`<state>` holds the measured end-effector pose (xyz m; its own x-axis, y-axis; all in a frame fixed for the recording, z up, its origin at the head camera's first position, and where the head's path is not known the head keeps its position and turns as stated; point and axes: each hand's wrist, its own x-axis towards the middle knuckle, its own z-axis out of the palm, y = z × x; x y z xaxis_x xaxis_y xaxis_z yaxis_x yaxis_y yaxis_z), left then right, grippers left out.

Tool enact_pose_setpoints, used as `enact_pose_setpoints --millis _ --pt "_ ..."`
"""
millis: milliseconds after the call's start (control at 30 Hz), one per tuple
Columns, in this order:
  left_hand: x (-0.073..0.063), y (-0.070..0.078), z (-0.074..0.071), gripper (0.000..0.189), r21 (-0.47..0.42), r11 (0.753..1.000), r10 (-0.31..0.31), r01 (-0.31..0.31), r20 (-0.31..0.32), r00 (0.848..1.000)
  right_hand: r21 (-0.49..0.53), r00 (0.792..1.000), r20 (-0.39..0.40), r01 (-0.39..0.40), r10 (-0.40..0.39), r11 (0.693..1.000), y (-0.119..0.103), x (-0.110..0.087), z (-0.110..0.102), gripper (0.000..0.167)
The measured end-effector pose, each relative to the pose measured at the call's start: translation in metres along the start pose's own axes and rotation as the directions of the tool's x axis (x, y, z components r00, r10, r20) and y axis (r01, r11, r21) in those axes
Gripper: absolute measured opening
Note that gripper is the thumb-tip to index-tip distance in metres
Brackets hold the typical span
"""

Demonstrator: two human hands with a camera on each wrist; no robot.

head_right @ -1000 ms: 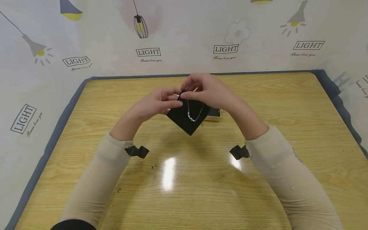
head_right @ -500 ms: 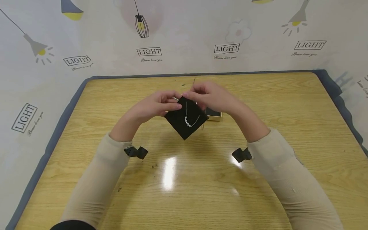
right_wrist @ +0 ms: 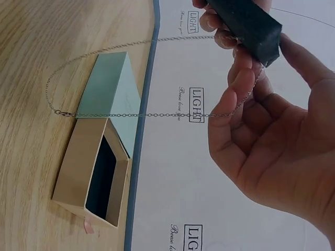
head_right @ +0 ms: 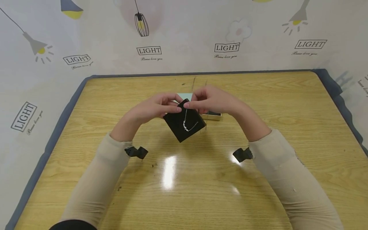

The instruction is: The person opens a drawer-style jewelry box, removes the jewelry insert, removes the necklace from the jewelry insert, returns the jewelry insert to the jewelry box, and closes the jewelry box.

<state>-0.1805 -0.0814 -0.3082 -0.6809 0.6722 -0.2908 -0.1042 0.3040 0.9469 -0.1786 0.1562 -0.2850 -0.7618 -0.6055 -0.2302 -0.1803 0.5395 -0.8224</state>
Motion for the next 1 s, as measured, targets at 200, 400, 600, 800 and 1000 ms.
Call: enact_pose_setpoints --millis 200,400,600,800,1000 --pt "-0.001 -0.001 0.001 0.023 0.019 1.000 -0.009 0.008 0.025 1.000 0.045 0.998 0.063 -0.002 0.000 0.999 0.006 0.001 -0.002 0.032" --pt "-0.002 -0.003 0.001 0.025 0.021 1.000 -0.010 0.010 0.029 1.000 0.085 0.994 0.109 0.006 -0.015 0.996 0.010 0.001 -0.005 0.018" --pt "-0.002 -0.005 0.001 0.025 0.023 1.000 0.002 -0.003 0.038 0.999 0.079 0.993 0.115 0.000 -0.009 0.997 0.011 0.000 -0.006 0.018" --pt "0.000 -0.009 0.001 0.025 0.032 0.999 0.018 -0.020 0.046 0.999 0.076 0.995 0.096 -0.009 0.001 0.997 0.012 0.001 -0.005 0.019" --pt "0.000 -0.010 0.002 0.024 0.026 0.999 0.034 -0.036 0.052 0.998 0.078 0.997 0.083 -0.009 0.002 0.997 0.011 0.001 -0.004 0.019"
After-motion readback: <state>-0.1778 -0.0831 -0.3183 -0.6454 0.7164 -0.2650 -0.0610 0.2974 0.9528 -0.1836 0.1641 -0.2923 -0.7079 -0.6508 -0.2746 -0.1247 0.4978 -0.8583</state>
